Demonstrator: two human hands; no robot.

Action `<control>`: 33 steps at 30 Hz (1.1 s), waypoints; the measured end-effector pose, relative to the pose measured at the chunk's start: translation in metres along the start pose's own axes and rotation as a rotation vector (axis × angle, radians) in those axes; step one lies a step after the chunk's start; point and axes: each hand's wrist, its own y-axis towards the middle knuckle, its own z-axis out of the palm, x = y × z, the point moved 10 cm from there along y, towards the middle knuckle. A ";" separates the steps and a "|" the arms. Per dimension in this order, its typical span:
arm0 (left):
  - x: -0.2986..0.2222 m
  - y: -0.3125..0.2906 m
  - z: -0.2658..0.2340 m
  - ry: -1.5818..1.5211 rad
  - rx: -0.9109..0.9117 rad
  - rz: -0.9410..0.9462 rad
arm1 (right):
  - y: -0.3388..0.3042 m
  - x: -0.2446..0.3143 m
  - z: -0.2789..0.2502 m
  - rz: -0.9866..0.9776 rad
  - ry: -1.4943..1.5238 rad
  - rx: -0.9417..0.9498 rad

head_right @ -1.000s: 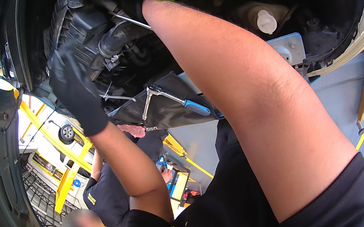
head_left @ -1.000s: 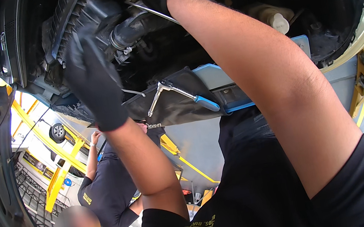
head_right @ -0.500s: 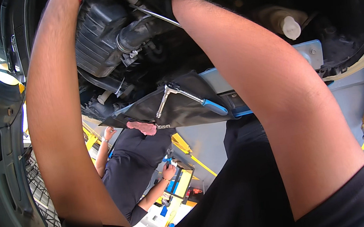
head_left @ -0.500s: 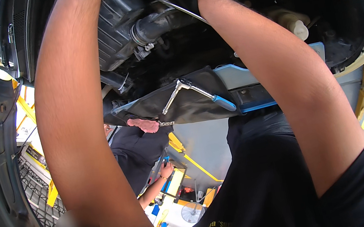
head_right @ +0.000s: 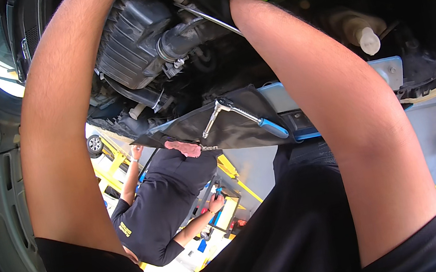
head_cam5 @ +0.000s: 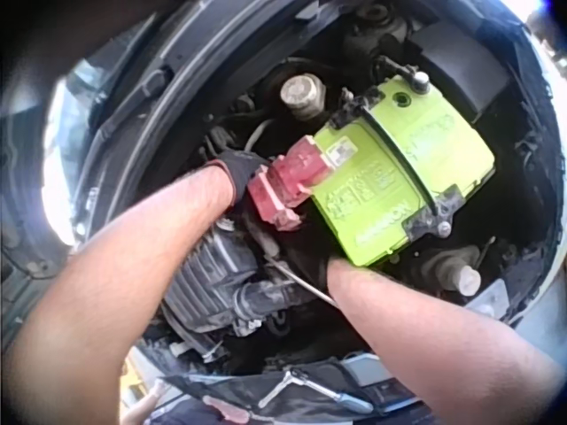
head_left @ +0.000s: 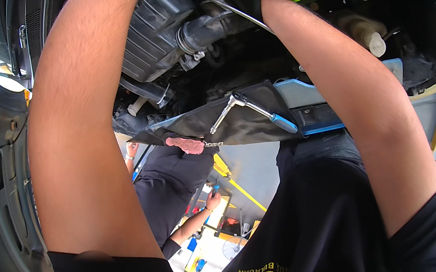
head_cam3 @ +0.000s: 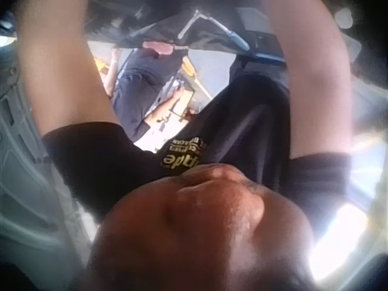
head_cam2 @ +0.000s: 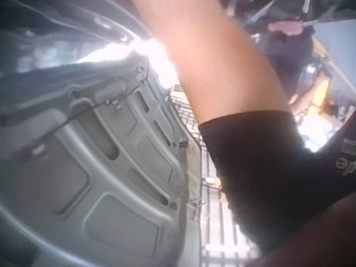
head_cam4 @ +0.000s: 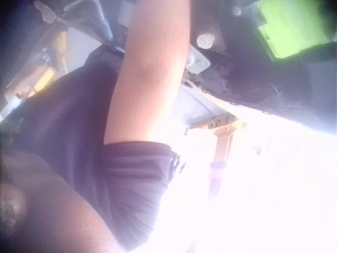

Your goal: The person works under the hood of a car, using a ratchet and pliers to manipulate hoses and fasteners near the engine. A second person assists by holding parts and handing tools. The camera wearer repeatedly reaches into the engine bay to adjust components and secure connections.

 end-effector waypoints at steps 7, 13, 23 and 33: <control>-0.002 0.001 0.008 -0.050 0.019 0.022 | -0.003 -0.003 -0.001 0.017 0.003 -0.005; -0.003 0.002 0.014 -0.069 0.035 0.037 | -0.004 -0.005 0.000 0.023 0.006 -0.013; -0.007 0.012 0.015 -0.076 0.043 0.075 | -0.005 -0.009 -0.008 0.019 -0.004 -0.038; -0.012 0.027 0.018 -0.056 0.086 0.107 | -0.010 -0.010 -0.015 0.013 0.014 -0.082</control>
